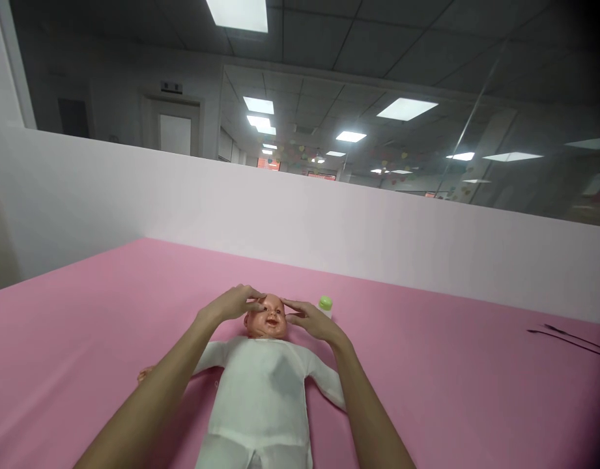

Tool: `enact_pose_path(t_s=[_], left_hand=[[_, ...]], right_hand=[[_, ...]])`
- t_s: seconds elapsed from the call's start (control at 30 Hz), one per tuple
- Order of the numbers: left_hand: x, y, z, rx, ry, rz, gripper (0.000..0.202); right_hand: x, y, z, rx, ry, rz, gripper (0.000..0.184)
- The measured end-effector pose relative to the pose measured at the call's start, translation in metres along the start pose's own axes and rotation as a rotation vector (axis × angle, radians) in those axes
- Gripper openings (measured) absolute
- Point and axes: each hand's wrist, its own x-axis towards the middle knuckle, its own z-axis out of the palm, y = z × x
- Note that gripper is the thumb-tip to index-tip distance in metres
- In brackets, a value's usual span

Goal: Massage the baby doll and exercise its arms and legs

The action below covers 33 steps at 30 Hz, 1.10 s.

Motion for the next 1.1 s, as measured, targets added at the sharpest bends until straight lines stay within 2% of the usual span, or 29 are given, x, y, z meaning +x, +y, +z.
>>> enact_pose_path(t_s=[0.1, 0.17, 0.23, 0.27, 0.33, 0.43, 0.53, 0.63, 0.7, 0.77, 0.87, 0.93, 1.0, 1.1], left_hand=[[-0.003, 0.004, 0.000, -0.005, -0.025, -0.012, 0.032], [-0.004, 0.011, 0.003, 0.063, -0.057, -0.062, 0.033], [-0.004, 0.016, 0.008, 0.146, -0.047, -0.099, 0.054], [-0.003, 0.017, 0.010, 0.182, -0.030, -0.106, 0.060], [-0.003, 0.013, 0.012, 0.230, -0.007, -0.103, 0.056], [-0.004, 0.002, 0.009, 0.220, -0.031, -0.056, 0.047], [-0.006, -0.005, 0.004, 0.158, -0.021, -0.017, 0.041], [-0.007, 0.002, 0.003, 0.236, 0.016, -0.028, 0.021], [-0.007, 0.011, 0.004, 0.309, -0.004, -0.033, 0.018], [-0.006, 0.019, 0.005, 0.343, -0.056, -0.041, 0.023], [-0.005, 0.023, 0.006, 0.390, -0.115, -0.069, 0.054], [-0.004, 0.020, 0.006, 0.420, -0.115, -0.085, 0.064], [-0.004, 0.014, 0.004, 0.393, -0.106, -0.090, 0.062], [-0.005, 0.004, 0.000, 0.260, -0.104, -0.075, 0.049]], right_hand=[[-0.003, -0.005, 0.000, 0.011, -0.011, 0.003, 0.053], [-0.004, -0.010, 0.003, 0.037, -0.046, 0.035, 0.069], [-0.004, -0.012, 0.008, 0.028, -0.056, 0.081, 0.086], [-0.003, -0.012, 0.010, 0.011, -0.039, 0.104, 0.089], [-0.002, -0.008, 0.013, -0.020, 0.005, 0.130, 0.089], [0.001, 0.002, 0.011, -0.030, 0.035, 0.123, 0.084], [0.004, 0.008, 0.007, -0.045, 0.075, 0.059, 0.068], [0.005, 0.004, 0.006, -0.114, 0.108, -0.025, 0.044], [0.003, -0.003, 0.007, -0.165, 0.081, -0.025, 0.040], [0.001, -0.009, 0.008, -0.172, 0.026, 0.012, 0.044], [0.000, -0.010, 0.009, -0.128, -0.042, 0.081, 0.073], [0.000, -0.007, 0.008, -0.113, -0.038, 0.126, 0.089], [0.002, -0.001, 0.007, -0.103, -0.023, 0.132, 0.091], [0.004, 0.008, 0.002, -0.080, -0.060, 0.076, 0.082]])
